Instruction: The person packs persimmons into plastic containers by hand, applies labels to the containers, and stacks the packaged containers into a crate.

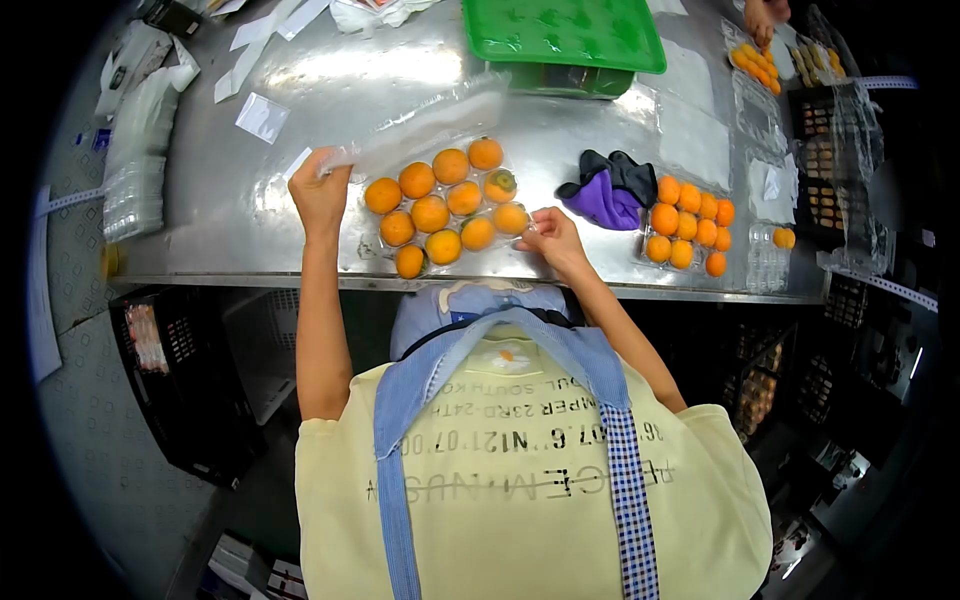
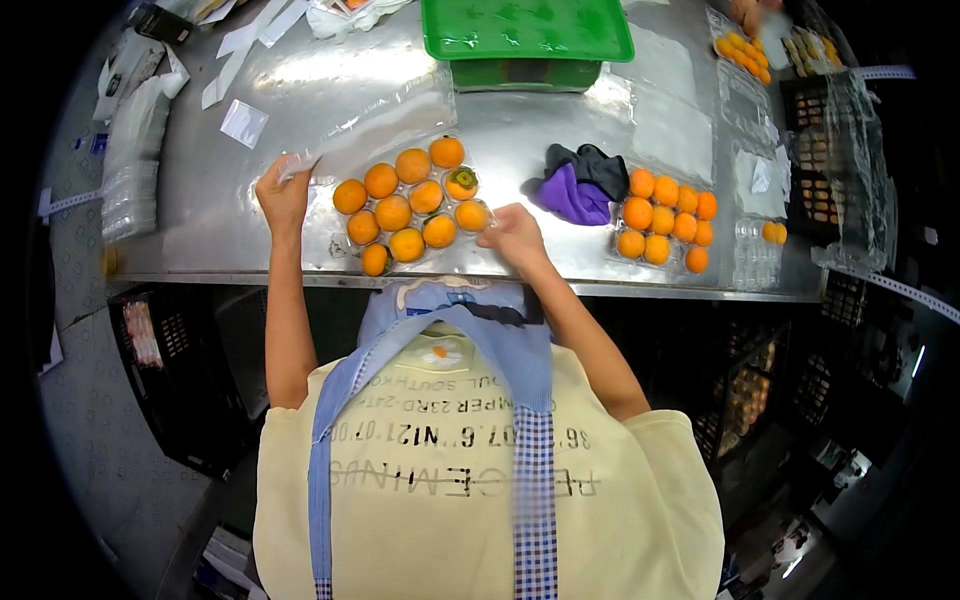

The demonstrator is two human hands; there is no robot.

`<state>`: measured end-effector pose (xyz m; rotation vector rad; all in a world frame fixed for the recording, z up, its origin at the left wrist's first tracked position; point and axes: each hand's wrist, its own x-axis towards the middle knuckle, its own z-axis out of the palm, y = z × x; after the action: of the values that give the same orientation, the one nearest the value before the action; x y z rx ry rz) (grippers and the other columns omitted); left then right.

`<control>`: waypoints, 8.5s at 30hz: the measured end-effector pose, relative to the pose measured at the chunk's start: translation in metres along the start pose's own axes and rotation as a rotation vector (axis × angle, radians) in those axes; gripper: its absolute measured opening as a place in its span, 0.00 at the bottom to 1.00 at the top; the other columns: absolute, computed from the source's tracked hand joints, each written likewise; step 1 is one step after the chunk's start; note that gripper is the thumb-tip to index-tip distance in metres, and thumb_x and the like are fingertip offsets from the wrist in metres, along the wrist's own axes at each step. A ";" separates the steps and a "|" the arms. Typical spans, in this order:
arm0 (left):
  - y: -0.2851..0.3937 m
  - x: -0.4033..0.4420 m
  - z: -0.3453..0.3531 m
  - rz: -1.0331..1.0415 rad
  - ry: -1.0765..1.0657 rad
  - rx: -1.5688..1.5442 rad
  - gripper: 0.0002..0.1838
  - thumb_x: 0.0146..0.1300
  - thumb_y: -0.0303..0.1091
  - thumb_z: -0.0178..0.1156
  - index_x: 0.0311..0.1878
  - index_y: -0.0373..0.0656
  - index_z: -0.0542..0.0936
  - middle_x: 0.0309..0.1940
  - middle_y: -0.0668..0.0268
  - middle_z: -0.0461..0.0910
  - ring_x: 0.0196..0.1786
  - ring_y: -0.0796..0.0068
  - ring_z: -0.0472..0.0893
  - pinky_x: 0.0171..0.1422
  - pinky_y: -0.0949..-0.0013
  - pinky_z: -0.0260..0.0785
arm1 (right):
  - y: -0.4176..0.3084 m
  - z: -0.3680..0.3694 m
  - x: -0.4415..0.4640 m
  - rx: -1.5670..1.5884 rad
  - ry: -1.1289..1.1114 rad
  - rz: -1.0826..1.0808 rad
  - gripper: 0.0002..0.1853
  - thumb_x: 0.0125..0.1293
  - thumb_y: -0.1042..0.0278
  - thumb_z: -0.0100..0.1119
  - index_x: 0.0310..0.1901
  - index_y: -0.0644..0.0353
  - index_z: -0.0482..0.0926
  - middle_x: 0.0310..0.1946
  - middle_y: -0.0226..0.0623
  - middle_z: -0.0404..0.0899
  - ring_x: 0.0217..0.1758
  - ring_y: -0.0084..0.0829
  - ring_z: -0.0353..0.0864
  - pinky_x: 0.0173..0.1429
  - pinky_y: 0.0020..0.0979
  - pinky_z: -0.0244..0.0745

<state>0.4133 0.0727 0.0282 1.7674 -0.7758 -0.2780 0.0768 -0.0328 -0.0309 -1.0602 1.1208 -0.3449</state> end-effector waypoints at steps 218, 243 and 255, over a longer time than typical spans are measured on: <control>0.051 -0.091 -0.019 -0.708 -0.796 -0.799 0.22 0.74 0.44 0.48 0.65 0.43 0.66 0.45 0.59 0.77 0.34 0.73 0.79 0.34 0.74 0.73 | -0.086 0.123 -0.048 -0.496 -0.262 -0.512 0.26 0.50 0.65 0.72 0.52 0.59 0.76 0.43 0.36 0.78 0.40 0.32 0.77 0.47 0.32 0.73; -0.018 -0.043 -0.103 -0.333 0.029 -0.665 0.26 0.53 0.23 0.67 0.56 0.42 0.69 0.52 0.62 0.70 0.54 0.72 0.74 0.60 0.67 0.69 | -0.102 0.148 -0.030 -1.284 -0.640 -0.810 0.24 0.46 0.63 0.71 0.47 0.54 0.79 0.44 0.32 0.77 0.39 0.37 0.77 0.43 0.35 0.72; -0.047 0.013 -0.106 -0.017 0.198 0.374 0.28 0.45 0.28 0.69 0.54 0.44 0.75 0.48 0.60 0.72 0.55 0.61 0.72 0.60 0.63 0.66 | -0.104 0.131 -0.030 -0.490 -0.522 -0.385 0.28 0.50 0.79 0.66 0.56 0.61 0.74 0.50 0.34 0.67 0.51 0.25 0.74 0.52 0.24 0.73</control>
<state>0.4980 0.1524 0.0242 2.1152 -0.7012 0.0367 0.2030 0.0037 0.0773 -1.6917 0.5308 -0.0750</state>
